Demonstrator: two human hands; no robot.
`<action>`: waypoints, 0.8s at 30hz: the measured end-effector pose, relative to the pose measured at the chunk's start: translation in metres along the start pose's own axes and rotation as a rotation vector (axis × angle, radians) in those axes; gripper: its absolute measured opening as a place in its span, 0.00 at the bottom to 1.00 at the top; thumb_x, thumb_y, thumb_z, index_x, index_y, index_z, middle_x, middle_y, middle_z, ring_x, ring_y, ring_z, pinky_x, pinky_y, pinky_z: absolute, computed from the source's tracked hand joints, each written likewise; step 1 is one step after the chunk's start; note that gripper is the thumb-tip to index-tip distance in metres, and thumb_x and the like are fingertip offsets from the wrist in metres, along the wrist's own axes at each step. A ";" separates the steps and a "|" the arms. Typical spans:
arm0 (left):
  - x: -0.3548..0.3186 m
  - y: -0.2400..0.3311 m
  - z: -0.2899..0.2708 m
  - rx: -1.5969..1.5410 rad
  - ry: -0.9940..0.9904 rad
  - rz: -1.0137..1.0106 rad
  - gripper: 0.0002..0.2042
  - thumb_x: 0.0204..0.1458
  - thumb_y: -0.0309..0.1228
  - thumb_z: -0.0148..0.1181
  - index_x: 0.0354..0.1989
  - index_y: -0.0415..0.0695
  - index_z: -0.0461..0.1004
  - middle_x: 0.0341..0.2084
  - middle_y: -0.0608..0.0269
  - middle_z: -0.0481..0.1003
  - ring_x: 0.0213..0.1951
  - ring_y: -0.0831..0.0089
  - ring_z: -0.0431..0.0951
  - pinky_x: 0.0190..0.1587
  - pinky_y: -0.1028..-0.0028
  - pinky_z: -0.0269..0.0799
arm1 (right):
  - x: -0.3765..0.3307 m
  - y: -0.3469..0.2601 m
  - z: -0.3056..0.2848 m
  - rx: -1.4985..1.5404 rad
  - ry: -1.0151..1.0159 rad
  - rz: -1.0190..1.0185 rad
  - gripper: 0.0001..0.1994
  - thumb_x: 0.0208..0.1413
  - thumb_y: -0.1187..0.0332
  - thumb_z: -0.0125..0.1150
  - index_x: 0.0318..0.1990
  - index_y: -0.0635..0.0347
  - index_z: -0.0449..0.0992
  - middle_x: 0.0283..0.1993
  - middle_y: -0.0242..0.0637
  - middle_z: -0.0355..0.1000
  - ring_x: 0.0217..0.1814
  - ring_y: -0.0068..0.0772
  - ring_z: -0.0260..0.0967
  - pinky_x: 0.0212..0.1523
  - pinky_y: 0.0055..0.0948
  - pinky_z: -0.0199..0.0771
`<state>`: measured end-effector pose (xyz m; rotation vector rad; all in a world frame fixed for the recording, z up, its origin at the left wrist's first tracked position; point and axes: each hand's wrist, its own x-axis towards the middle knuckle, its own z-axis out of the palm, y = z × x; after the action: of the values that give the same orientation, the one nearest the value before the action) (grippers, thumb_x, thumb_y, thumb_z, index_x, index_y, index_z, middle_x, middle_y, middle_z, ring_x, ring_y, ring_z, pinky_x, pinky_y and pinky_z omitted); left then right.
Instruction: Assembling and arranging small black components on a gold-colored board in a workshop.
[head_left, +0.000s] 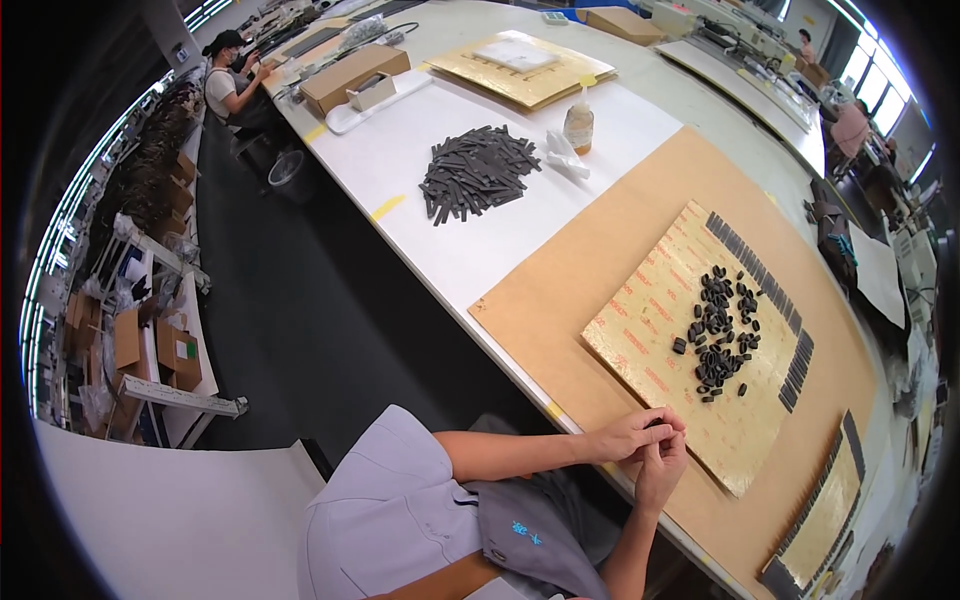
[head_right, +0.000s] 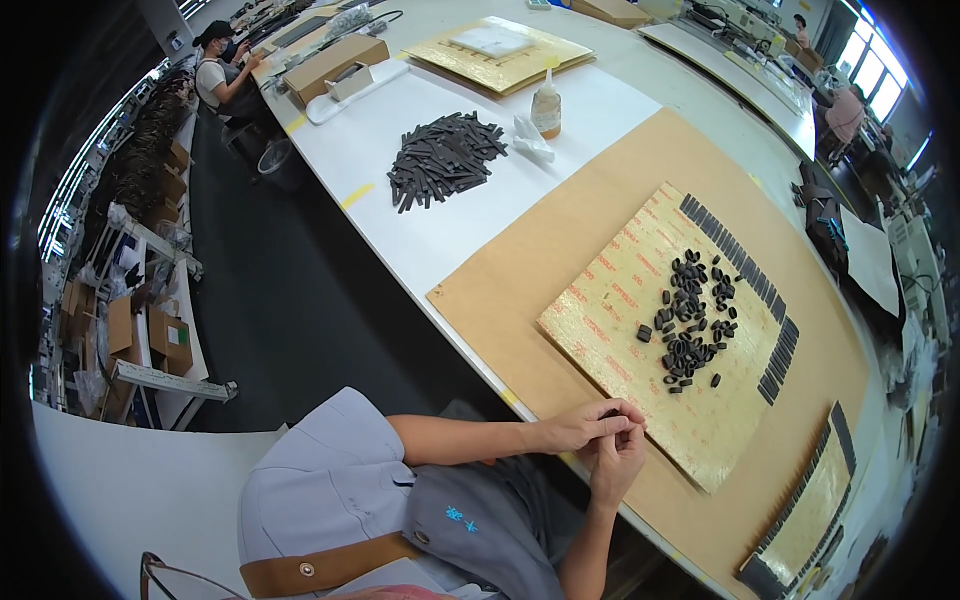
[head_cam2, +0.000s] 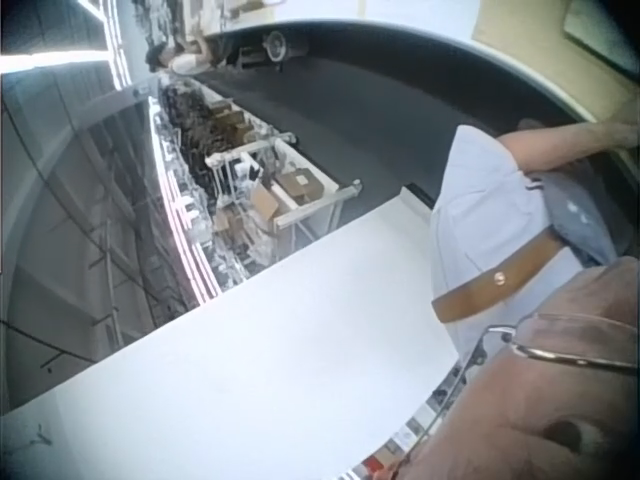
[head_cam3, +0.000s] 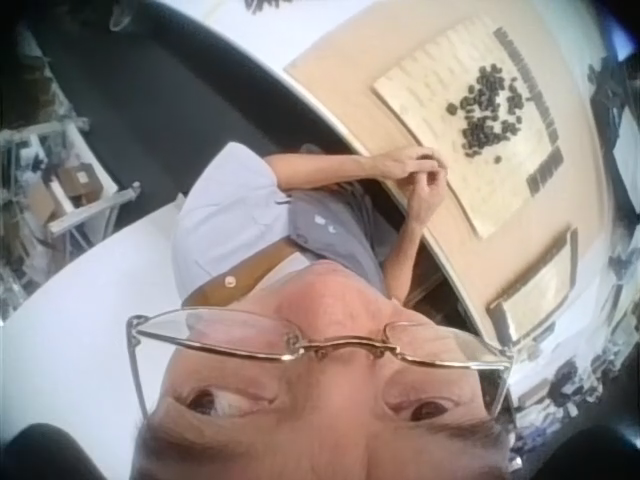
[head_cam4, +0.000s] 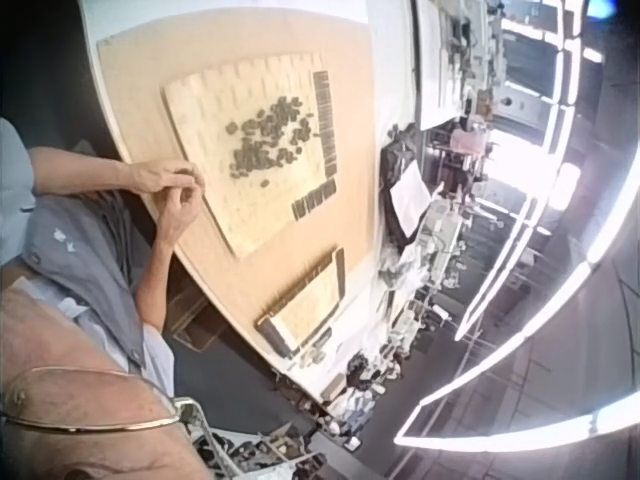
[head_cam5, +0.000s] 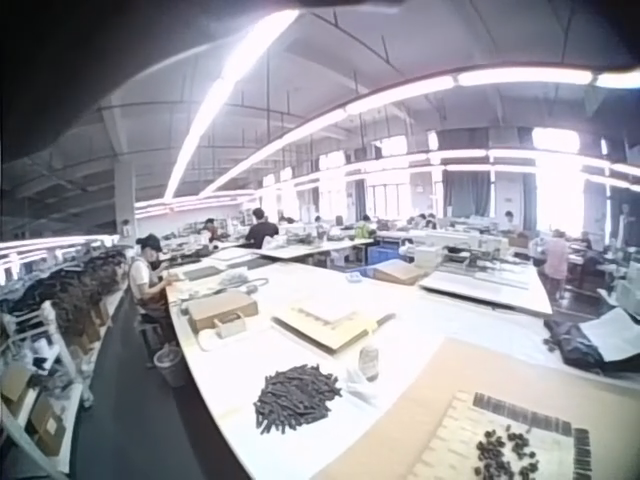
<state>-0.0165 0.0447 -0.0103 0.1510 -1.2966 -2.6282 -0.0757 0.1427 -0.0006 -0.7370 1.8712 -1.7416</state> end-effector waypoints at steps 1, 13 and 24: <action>-0.001 0.002 0.002 -0.018 -0.009 -0.007 0.13 0.63 0.34 0.43 0.49 0.39 0.67 0.39 0.66 0.69 0.42 0.80 0.68 0.47 0.80 0.65 | 0.000 -0.009 0.004 0.077 0.031 0.024 0.07 0.59 0.73 0.51 0.42 0.66 0.68 0.31 0.30 0.69 0.29 0.14 0.64 0.28 0.14 0.67; 0.002 0.004 -0.020 0.403 0.055 0.043 0.12 0.60 0.36 0.48 0.36 0.39 0.71 0.27 0.70 0.70 0.33 0.84 0.66 0.37 0.81 0.64 | 0.003 -0.011 -0.025 0.234 0.094 0.176 0.02 0.56 0.76 0.53 0.34 0.64 0.67 0.26 0.34 0.67 0.21 0.21 0.67 0.24 0.20 0.74; -0.006 0.015 -0.016 0.563 0.094 0.002 0.10 0.55 0.34 0.55 0.36 0.38 0.73 0.26 0.68 0.73 0.31 0.81 0.68 0.35 0.78 0.65 | 0.005 -0.009 -0.033 0.086 0.045 0.194 0.02 0.54 0.76 0.56 0.33 0.65 0.69 0.25 0.33 0.69 0.22 0.21 0.68 0.24 0.20 0.74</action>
<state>-0.0054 0.0253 -0.0081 0.3497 -1.9565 -2.1515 -0.1005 0.1631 0.0111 -0.4702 1.8181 -1.7153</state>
